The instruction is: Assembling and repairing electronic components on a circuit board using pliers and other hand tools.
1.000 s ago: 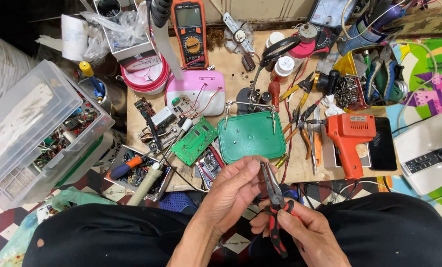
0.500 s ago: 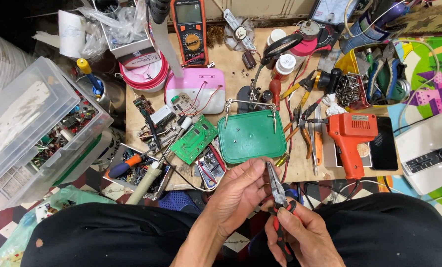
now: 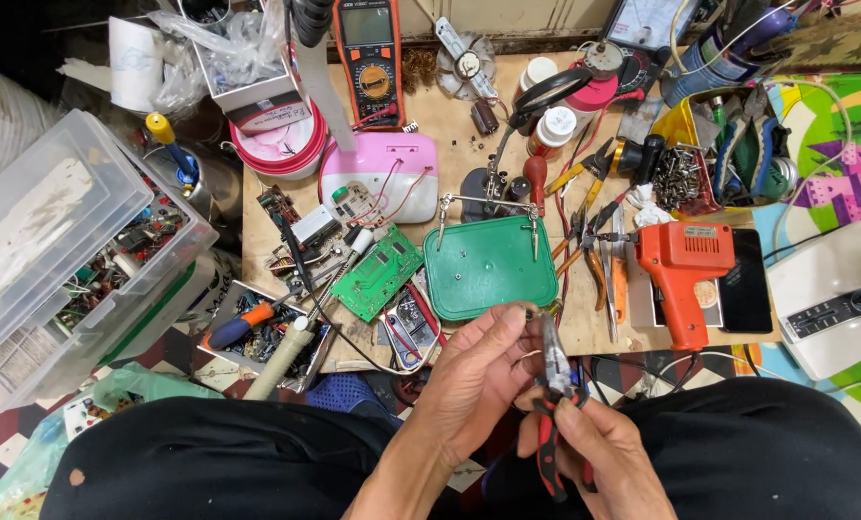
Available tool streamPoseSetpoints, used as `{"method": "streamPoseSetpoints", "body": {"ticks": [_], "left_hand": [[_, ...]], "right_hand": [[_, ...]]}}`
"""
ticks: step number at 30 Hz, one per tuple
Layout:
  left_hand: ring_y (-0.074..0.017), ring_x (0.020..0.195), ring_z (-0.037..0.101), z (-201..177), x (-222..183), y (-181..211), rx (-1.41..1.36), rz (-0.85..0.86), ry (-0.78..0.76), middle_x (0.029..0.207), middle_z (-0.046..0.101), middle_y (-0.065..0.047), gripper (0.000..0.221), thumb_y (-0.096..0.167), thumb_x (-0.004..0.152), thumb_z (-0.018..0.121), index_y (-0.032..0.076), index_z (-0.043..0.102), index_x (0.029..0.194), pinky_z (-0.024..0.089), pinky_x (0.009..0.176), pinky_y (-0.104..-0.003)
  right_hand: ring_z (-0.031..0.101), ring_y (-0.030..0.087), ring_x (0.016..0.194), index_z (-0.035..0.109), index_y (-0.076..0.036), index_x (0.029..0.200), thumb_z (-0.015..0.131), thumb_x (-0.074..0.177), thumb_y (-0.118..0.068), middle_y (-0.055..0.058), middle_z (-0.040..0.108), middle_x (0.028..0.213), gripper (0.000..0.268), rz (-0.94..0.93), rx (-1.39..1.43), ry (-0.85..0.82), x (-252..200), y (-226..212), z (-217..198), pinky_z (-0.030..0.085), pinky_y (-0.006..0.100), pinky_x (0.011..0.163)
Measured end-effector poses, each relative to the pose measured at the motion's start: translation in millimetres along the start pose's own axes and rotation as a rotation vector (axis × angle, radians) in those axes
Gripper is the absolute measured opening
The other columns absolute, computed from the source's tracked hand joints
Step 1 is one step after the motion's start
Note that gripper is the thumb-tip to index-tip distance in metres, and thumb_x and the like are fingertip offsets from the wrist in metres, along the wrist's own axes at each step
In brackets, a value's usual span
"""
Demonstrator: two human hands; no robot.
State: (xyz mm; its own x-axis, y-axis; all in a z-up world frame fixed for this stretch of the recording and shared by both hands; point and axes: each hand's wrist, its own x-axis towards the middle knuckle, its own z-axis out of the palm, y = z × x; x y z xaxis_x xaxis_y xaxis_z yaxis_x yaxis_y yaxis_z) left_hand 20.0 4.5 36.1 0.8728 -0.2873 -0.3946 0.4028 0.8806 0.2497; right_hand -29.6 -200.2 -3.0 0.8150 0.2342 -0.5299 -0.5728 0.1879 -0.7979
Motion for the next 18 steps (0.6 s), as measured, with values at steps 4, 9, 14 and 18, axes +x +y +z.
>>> {"method": "streamPoseSetpoints", "body": {"ticks": [4, 9, 14, 18], "left_hand": [[-0.0183, 0.099, 0.069, -7, 4, -2, 0.028, 0.031, 0.083, 0.114, 0.075, -0.015, 0.03, 0.019, 0.105, 0.073, -0.002, 0.069, 0.126, 0.058, 0.092, -0.032], [-0.014, 0.095, 0.068, -8, 2, -5, 0.006, 0.026, 0.022, 0.11, 0.074, -0.01, 0.024, 0.019, 0.108, 0.072, 0.001, 0.07, 0.123, 0.057, 0.084, -0.029], [-0.0115, 0.085, 0.07, -11, 1, -4, -0.053, -0.049, 0.029, 0.11, 0.076, -0.012, 0.029, 0.023, 0.108, 0.073, 0.002, 0.068, 0.128, 0.052, 0.064, -0.023], [-0.0133, 0.084, 0.07, -17, 2, -6, -0.097, -0.073, -0.038, 0.105, 0.073, -0.01, 0.026, 0.026, 0.111, 0.07, 0.005, 0.066, 0.127, 0.047, 0.055, -0.022]], "right_hand": [[0.058, 0.018, 0.051, 0.077, 0.017, 0.136, 0.059, 0.105, -0.016, 0.038, 0.088, 0.088, 0.049, 0.01, 0.025, -0.023, -2, 0, -7, 0.041, 0.029, 0.04], [0.05, 0.016, 0.041, 0.077, 0.022, 0.127, 0.063, 0.104, -0.02, 0.042, 0.085, 0.076, 0.05, 0.072, 0.091, -0.097, -1, 4, -9, 0.032, 0.028, 0.035], [0.049, 0.018, 0.046, 0.08, 0.02, 0.12, 0.064, 0.105, -0.017, 0.036, 0.084, 0.075, 0.042, 0.139, 0.045, -0.054, 1, -2, 0, 0.028, 0.029, 0.038], [0.052, 0.017, 0.041, 0.076, 0.02, 0.118, 0.062, 0.108, -0.016, 0.035, 0.08, 0.076, 0.04, 0.168, 0.14, -0.083, -1, -5, 3, 0.029, 0.028, 0.033]]}}
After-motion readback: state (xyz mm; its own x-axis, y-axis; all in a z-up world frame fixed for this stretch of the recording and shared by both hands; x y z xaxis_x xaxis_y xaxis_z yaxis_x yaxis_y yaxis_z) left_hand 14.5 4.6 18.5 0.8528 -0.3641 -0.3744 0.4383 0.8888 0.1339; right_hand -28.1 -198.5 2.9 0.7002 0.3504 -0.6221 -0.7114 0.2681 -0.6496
